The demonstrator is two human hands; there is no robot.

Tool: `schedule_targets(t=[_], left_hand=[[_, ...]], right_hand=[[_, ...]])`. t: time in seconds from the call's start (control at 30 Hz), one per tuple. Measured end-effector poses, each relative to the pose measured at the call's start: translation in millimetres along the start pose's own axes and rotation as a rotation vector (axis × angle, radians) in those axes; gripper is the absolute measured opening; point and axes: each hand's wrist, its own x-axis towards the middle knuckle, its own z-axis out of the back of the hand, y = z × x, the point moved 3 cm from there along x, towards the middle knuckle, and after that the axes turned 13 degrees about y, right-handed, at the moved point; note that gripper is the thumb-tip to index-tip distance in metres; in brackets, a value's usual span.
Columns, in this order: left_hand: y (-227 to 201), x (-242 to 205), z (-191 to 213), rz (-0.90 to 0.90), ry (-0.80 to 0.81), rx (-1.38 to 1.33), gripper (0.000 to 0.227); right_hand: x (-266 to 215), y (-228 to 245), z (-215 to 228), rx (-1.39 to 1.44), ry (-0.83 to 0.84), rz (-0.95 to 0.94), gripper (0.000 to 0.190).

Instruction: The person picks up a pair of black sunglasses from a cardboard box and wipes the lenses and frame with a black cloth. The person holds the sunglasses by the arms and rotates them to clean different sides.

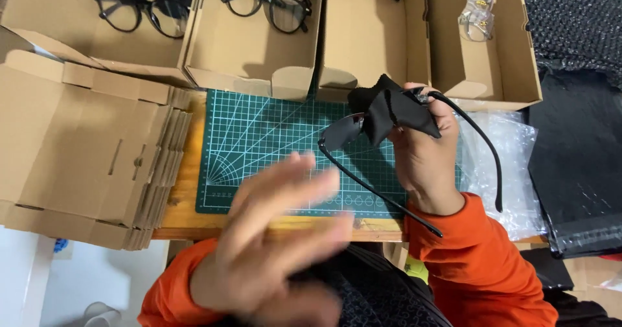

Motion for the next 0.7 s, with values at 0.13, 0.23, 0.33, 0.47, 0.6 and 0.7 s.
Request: schedule_targets(t=[0.13,0.23,0.33,0.47,0.6,0.7], left_hand=[[44.3,4.7,-13.6,0.146,0.189,0.27,0.066],[61.5,6.7,-19.5,0.147,0.152,0.203,0.048],[71.5,8.3,-24.4,0.138,0.107,0.14,0.029],[66.2,10.4,-23.4,0.112,0.106,0.182,0.025],[82.3,0.1,-25.5,0.04,-0.115,0.185,0.016],[81.9,-0.3,-25.7,0.042,-0.132,0.15,0.017]], right_hand=[[0.1,-4.0,2.7,0.003,-0.036,-0.008,0.017],[0.3,-8.0,5.8,-0.002,-0.064,-0.009,0.021],[-0.1,-7.6,7.2,-0.006,-0.108,-0.018,0.025],[-2.6,0.2,0.8,-0.089,-0.092,0.035,0.033],[0.2,5.7,-12.6,-0.182,-0.002,0.063,0.045],[2.8,2.3,-3.9,-0.198,-0.011,0.128,0.05]])
